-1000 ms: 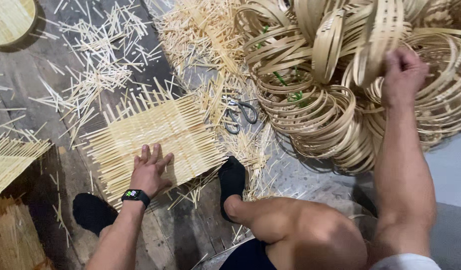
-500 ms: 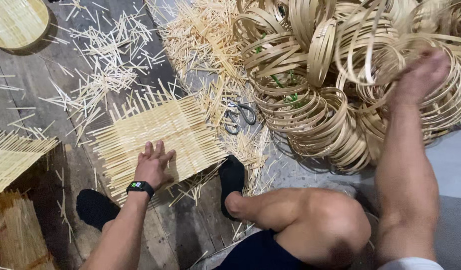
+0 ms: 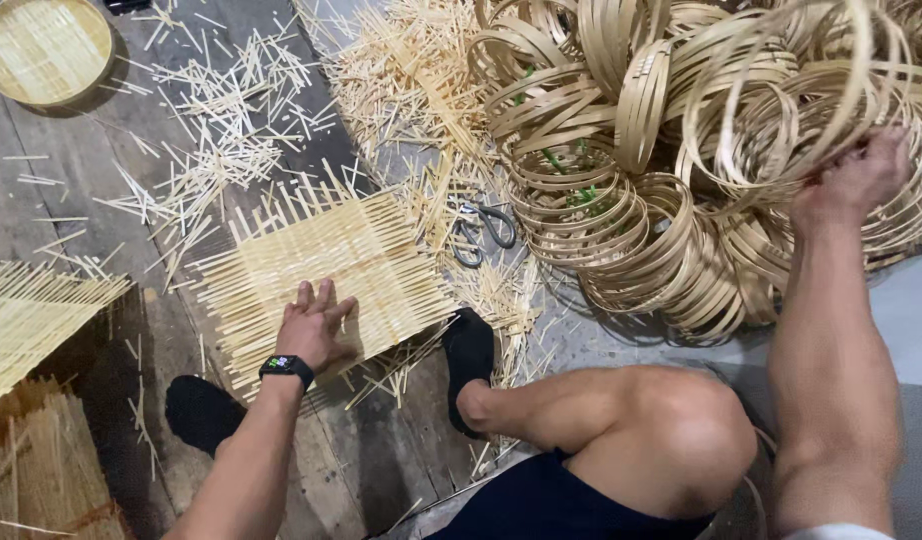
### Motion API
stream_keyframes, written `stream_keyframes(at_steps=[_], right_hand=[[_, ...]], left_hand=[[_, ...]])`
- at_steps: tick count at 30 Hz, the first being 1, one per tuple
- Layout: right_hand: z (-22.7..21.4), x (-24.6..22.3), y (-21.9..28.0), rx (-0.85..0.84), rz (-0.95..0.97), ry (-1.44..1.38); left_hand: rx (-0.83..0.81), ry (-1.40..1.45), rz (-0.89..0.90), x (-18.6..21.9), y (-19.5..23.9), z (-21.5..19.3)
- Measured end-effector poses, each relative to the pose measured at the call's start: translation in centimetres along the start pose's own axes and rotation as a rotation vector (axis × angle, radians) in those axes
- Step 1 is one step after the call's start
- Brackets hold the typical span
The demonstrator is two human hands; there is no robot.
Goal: The person sits on the floor and repeatedly cuts circular pieces from rectangular bamboo mats using a round wooden template and scissors. The person places the template on the mat, cuts around it, and stacks the finished circles.
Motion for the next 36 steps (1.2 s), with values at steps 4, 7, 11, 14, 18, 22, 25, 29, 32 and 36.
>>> stream_keyframes(at_steps=[4, 7, 11, 14, 18, 22, 25, 29, 32, 36], right_hand=[[6.5, -3.1, 6.3, -0.151, 0.345, -0.130], [13.6, -5.9, 12.5, -0.377, 0.475, -0.312], [21.3, -7.1, 20.3, -0.575, 0.691, -0.415], [22.5, -5.8, 22.2, -0.533, 0.794, -0.241], [21.0, -1.5, 21.6, -0.494, 0.727, -0.032], [18.6, 4.8, 21.7, -0.300, 0.807, -0.185], [16.7, 6.6, 22.2, -0.329, 0.727, -0.265], [14.4, 4.5, 23.2, -0.352, 0.795, -0.486], [12.7, 1.1, 23.4, -0.273, 0.744, -0.449], [11.6, -2.1, 23.3, -0.245, 0.580, -0.157]], left_hand=[[0.042, 0.135, -0.085, 3.1, -0.6, -2.6], [0.189, 0.780, -0.040, 9.4, -2.2, -3.4], [-0.164, 1.893, 0.282, 19.8, -4.2, -1.6], [-0.014, 2.170, 0.507, 21.1, -3.7, -2.5], [-0.004, 2.297, 0.450, 20.8, -3.9, -2.0], [-0.013, 2.222, 0.167, 23.4, -5.9, 0.6], [-0.018, 2.235, 0.183, 25.0, -6.9, 2.2], [-0.082, 2.295, 0.079, 26.1, -8.4, 5.3], [-0.192, 2.086, 0.218, 28.0, -8.8, 6.0], [-0.184, 2.078, 0.143, 29.1, -8.6, 6.2]])
Point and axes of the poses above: each hand's wrist, its own y-axis away from the middle knuckle, its own z-axis out of the palm, x = y × z, the point moved 7 cm from there along -y, towards the middle knuckle, and after that the axes turned 13 degrees about y, right-handed, at the moved point
